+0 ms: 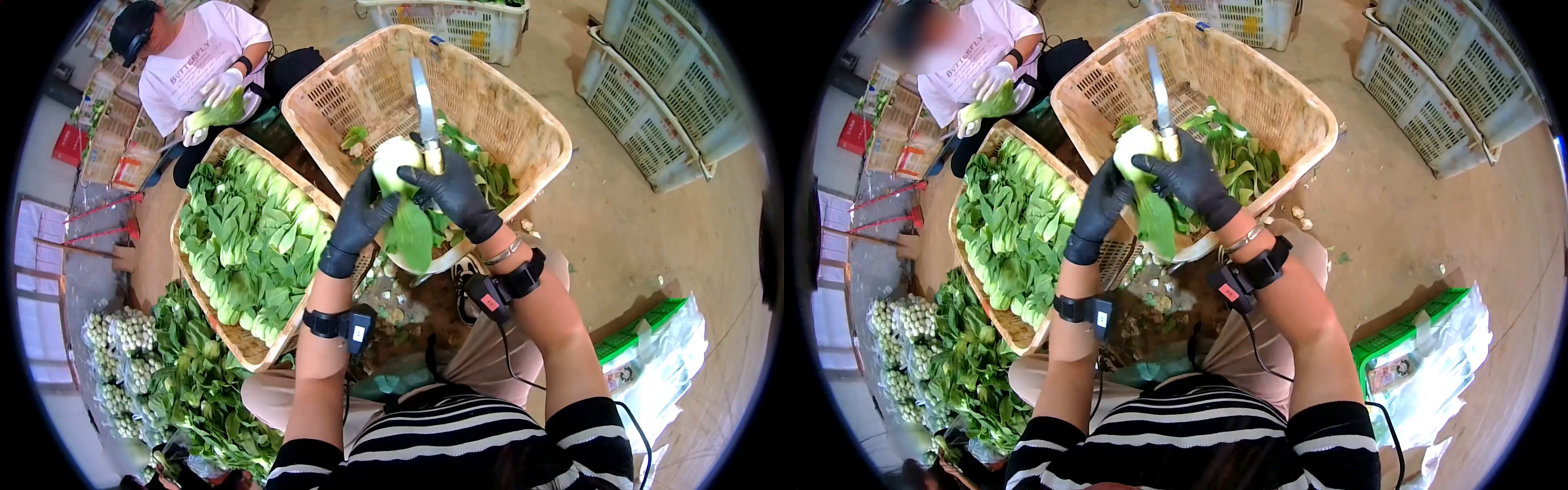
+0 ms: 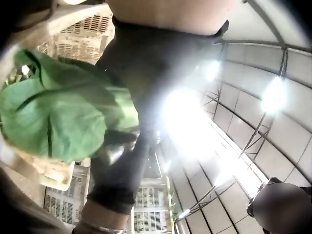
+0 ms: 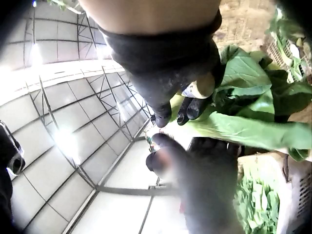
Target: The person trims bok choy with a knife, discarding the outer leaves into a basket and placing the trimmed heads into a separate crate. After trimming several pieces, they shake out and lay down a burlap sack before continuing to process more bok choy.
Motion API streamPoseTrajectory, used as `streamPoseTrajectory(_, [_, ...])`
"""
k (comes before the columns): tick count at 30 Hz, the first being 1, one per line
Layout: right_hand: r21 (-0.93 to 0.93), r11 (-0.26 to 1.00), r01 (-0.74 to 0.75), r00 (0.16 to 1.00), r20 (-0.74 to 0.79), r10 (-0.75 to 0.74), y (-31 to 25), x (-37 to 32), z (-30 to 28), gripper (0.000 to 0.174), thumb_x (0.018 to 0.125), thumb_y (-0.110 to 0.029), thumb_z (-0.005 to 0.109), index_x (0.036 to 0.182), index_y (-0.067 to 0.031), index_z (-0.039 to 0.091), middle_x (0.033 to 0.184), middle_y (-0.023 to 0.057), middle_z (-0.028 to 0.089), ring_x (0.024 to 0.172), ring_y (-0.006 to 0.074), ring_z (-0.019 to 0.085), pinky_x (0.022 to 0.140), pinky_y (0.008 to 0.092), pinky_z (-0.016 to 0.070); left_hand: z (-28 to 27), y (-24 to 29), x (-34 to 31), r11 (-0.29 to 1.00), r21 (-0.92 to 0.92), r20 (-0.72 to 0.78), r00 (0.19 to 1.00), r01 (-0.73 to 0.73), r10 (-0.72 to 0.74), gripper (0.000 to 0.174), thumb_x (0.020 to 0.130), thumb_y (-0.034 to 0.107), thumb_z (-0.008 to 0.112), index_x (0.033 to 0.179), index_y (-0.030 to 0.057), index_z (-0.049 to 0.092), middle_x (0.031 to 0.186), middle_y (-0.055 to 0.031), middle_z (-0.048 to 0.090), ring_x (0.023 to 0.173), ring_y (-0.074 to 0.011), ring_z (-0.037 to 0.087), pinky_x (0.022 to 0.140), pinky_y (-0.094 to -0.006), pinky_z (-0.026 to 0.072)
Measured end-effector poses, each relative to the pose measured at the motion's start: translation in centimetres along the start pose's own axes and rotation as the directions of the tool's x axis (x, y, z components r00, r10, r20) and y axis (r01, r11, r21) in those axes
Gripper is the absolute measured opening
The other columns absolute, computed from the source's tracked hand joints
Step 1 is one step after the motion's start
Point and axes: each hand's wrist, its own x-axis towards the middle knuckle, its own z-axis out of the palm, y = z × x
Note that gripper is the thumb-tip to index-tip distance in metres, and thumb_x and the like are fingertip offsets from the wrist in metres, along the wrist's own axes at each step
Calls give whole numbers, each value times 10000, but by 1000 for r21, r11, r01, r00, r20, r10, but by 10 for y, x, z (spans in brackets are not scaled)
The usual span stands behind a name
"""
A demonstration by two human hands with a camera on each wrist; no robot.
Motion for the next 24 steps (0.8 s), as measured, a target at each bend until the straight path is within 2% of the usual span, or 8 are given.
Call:
streamPoseTrajectory(3, [-27, 985, 172, 984, 59, -170, 10, 1, -1, 536, 690, -184, 724, 1121, 29, 486, 829, 46, 589, 706, 92, 550, 614, 235, 470, 10, -8, -8, 996, -54, -72, 995, 71, -75, 699, 661, 238, 746, 1195, -8, 368, 1080, -86, 527, 986, -157, 505, 857, -306, 412])
streamPoseTrajectory(9, [-250, 964, -95, 858, 470, 207, -19, 5, -21, 378, 696, -169, 702, 977, 21, 534, 643, 39, 555, 504, 90, 524, 463, 226, 437, -20, 2, -29, 882, -447, 142, 985, 149, -94, 780, 647, 328, 712, 1244, -20, 350, 1138, -91, 505, 1038, -196, 495, 895, -313, 390])
streamPoseTrajectory(12, [-327, 942, -78, 888, 407, 214, -8, 7, -23, 365, 676, -158, 688, 954, 29, 543, 650, 74, 576, 526, 158, 562, 496, 282, 461, -23, -1, -53, 679, -660, 175, 945, 321, -276, 747, 712, 487, 608, 1234, 6, 377, 1118, -128, 512, 994, -232, 521, 846, -345, 434])
streamPoseTrajectory(14, [-867, 452, 209, 945, 60, -323, 10, 12, -28, 383, 653, -262, 682, 967, -65, 585, 792, 139, 614, 714, 322, 586, 632, 385, 474, -8, 15, -62, 597, -745, 89, 932, 297, -353, 743, 745, 570, 533, 1223, 20, 391, 1077, -138, 525, 947, -253, 538, 817, -359, 456])
streamPoseTrajectory(17, [-917, 391, 82, 977, -4, -213, -7, 13, -26, 401, 716, -283, 644, 1055, -83, 565, 755, 167, 605, 684, 330, 579, 603, 379, 464, -25, -16, -61, 318, -865, 219, 862, 389, -457, 540, 878, 447, 408, 1252, 59, 381, 1147, -113, 509, 1027, -232, 514, 894, -356, 418])
streamPoseTrajectory(19, [-800, 504, 325, 928, 167, -334, -4, 13, -13, 437, 723, -308, 657, 1059, -48, 554, 711, 147, 608, 621, 279, 596, 568, 366, 463, -27, -13, -51, 516, -776, 186, 913, 363, -363, 541, 876, 440, 418, 1257, 59, 369, 1147, -114, 509, 1023, -229, 517, 902, -353, 412])
streamPoseTrajectory(21, [-502, 863, -54, 961, 207, 180, -27, 0, 4, 441, 723, -313, 685, 1000, 12, 573, 698, 115, 598, 646, 160, 578, 604, 316, 457, -18, -5, -55, 542, -742, 153, 887, 394, -436, 507, 879, 361, 454, 1258, 39, 356, 1142, -115, 509, 1017, -229, 522, 896, -357, 416])
streamPoseTrajectory(24, [-471, 776, 419, 870, 452, -195, -7, -3, 7, 509, 707, -345, 690, 1007, 45, 561, 779, 179, 606, 671, 193, 586, 647, 318, 447, -19, -13, -55, 790, -502, 150, 935, 352, -322, 468, 855, 204, 523, 1247, 4, 366, 1142, -87, 507, 1039, -186, 488, 905, -303, 383])
